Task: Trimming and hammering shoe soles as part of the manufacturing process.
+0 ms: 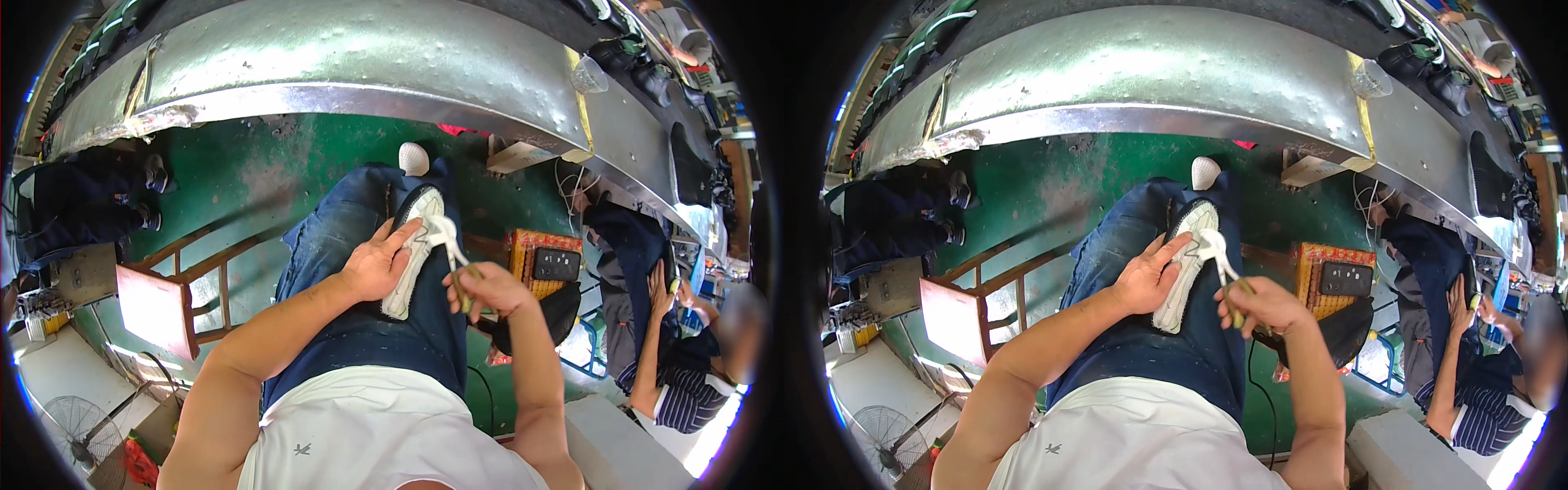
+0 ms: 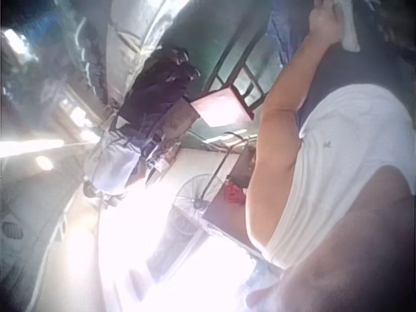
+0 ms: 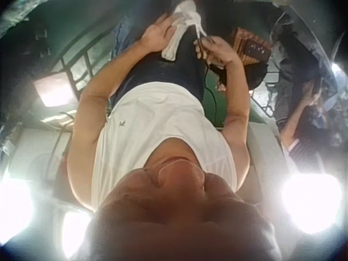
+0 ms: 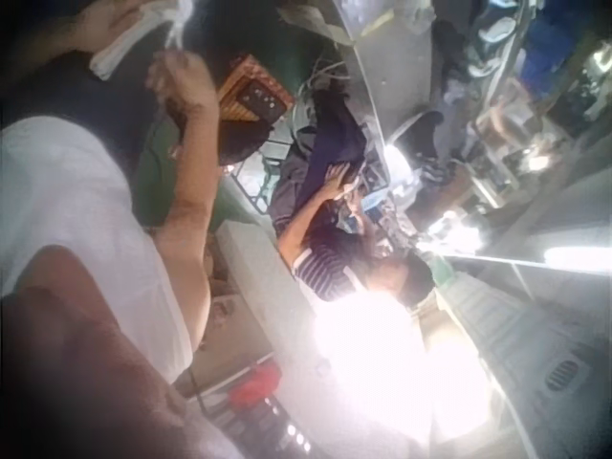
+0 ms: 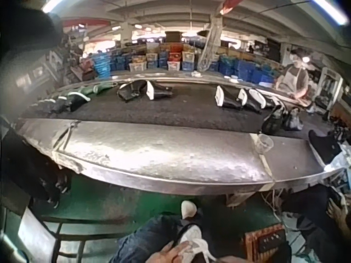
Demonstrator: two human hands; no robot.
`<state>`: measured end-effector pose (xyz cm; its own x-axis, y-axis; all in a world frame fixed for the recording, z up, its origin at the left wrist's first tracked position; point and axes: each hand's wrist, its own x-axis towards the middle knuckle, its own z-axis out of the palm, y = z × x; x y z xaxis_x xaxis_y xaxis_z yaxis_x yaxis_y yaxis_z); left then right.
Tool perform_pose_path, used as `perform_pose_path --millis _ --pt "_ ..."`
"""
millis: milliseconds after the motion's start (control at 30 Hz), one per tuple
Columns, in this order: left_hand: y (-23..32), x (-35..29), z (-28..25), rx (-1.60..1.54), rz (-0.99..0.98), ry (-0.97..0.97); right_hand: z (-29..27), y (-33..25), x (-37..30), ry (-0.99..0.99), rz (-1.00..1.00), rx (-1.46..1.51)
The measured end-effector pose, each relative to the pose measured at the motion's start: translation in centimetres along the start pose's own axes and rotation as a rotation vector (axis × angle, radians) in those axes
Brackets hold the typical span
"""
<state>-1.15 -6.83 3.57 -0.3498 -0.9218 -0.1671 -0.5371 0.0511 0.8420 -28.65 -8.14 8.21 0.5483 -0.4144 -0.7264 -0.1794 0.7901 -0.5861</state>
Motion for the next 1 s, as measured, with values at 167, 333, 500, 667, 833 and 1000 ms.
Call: perform_pose_path --millis 167,333,500,667,833,1000 --pt "-0.1 -0.1 0.6 0.047 -0.024 -0.066 2.3 -2.1 2.7 0.378 -0.500 -0.597" --pt "0.7 -0.5 -0.2 0.124 -0.098 -0.228 2.2 -5.1 3.1 0.311 -0.162 -0.776" --pt "-0.9 -1.5 0.9 0.036 0.050 0.048 2.8 -3.4 2.6 0.308 -0.231 -0.646" --pt "-0.6 -1.7 2.2 -0.059 -0.234 -0.006 4.5 1.3 2.2 0.347 -0.411 -1.085" --pt "-1.6 -3.2 1.0 -0.315 -0.141 -0.152 4.8 2.4 0.2 0.428 -0.265 -1.094" --pt "-3.2 -4.7 2.3 -0.520 -0.142 -0.291 6.8 3.0 -1.8 0.386 -0.489 -0.795"
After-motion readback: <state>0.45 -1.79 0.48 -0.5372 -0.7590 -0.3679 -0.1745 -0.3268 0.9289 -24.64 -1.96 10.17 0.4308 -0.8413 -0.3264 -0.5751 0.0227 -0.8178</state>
